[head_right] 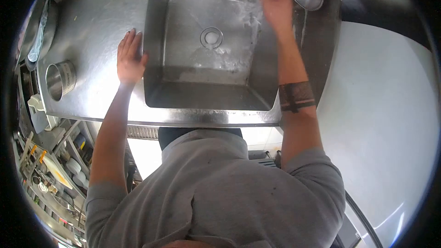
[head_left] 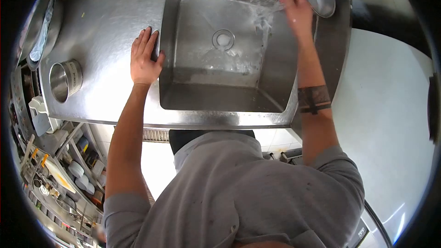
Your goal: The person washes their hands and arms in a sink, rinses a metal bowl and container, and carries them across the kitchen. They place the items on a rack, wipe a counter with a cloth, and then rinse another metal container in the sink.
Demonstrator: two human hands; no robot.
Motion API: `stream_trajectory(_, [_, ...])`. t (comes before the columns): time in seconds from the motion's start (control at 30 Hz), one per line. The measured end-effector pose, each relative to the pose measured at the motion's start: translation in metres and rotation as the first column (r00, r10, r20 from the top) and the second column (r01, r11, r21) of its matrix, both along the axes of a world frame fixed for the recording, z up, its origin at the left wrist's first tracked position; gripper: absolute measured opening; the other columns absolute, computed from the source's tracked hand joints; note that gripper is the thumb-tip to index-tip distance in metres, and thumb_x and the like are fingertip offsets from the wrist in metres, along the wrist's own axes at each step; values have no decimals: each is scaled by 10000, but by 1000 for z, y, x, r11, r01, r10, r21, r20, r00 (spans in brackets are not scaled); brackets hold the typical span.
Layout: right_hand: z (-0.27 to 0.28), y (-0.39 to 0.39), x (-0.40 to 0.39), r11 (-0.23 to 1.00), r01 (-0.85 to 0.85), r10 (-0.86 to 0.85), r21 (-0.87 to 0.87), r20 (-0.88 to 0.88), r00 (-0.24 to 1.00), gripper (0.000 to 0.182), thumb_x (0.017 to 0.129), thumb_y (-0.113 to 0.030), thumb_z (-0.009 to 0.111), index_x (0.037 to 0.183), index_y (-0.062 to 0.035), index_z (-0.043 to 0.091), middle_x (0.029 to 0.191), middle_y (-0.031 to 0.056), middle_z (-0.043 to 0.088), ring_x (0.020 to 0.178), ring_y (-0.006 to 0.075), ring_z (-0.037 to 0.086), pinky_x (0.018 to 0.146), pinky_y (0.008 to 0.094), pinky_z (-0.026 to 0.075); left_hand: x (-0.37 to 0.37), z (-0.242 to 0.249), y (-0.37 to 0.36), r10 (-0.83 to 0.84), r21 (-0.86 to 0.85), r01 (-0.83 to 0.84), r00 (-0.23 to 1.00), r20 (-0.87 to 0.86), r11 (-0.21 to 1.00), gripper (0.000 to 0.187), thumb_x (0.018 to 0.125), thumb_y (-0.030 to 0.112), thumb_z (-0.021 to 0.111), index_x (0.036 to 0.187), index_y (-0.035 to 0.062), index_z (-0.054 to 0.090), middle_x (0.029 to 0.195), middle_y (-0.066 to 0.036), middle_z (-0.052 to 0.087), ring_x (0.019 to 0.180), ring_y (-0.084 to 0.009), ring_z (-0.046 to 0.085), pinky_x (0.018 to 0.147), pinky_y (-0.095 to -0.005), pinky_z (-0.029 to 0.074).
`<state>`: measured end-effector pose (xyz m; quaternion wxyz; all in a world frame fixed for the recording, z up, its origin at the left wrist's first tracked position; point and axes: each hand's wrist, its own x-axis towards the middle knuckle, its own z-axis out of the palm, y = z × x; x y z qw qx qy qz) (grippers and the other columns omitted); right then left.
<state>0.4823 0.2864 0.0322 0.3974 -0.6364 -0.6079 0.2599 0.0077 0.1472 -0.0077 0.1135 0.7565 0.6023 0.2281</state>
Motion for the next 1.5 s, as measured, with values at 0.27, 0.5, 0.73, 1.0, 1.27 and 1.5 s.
stream_trajectory(0.27, [-214, -28, 7, 958, 270, -213, -99, 385, 898, 611, 950, -398, 704, 1316, 75, 581, 1330, 285, 610, 1265, 436, 562, 1078, 482, 449, 1, -2, 5, -29, 10, 29, 1000, -10, 1000, 634, 786, 64, 717, 1411, 46, 611, 1541, -165, 531, 1447, -383, 466, 1201, -500, 359])
stream_trajectory(0.5, [-321, -73, 22, 970, 226, -150, -90, 514, 845, 799, 933, -421, 718, 1479, 85, 426, 1528, 327, 413, 1450, 490, 350, 1224, 548, 287, -1, -14, 9, -5, -10, 5, 1000, 0, 1000, 615, 768, 86, 745, 1375, 48, 652, 1498, -164, 577, 1420, -381, 501, 1182, -506, 369])
stream_trajectory(0.73, [-346, -118, -112, 998, -47, 60, -46, 336, 940, 536, 958, -294, 674, 1351, 49, 551, 1452, 318, 494, 1417, 495, 398, 1207, 559, 305, -5, -22, 8, -53, 7, 53, 998, -19, 999, 574, 853, 90, 736, 1409, 14, 615, 1516, -190, 554, 1448, -390, 472, 1210, -501, 350])
stream_trajectory(1.0, [-341, 37, -35, 985, 18, -94, 170, 452, 887, 452, 967, -267, 655, 1297, 32, 579, 1337, 299, 549, 1270, 489, 496, 1099, 569, 396, -6, -27, 11, -69, 10, 70, 997, -25, 998, 589, 853, 121, 736, 1413, -4, 605, 1519, -201, 547, 1446, -408, 467, 1202, -506, 359])
stream_trajectory(1.27, [-342, -102, -99, 857, -485, 515, -172, 282, 810, 428, 951, -222, 638, 1325, -17, 598, 1385, 224, 564, 1359, 409, 492, 1135, 506, 416, -7, -23, 10, -56, 5, 56, 998, -25, 998, 593, 837, 110, 730, 1406, -6, 611, 1515, -201, 552, 1444, -399, 474, 1197, -500, 366])
stream_trajectory(1.5, [-316, -136, -16, 953, 296, -222, -63, 516, 827, 476, 984, -221, 606, 1361, 64, 547, 1405, 297, 537, 1352, 479, 469, 1171, 526, 359, -6, -21, 9, -26, -3, 26, 1000, -15, 1000, 603, 811, 131, 720, 1397, 18, 630, 1517, -196, 553, 1439, -386, 485, 1197, -495, 361])
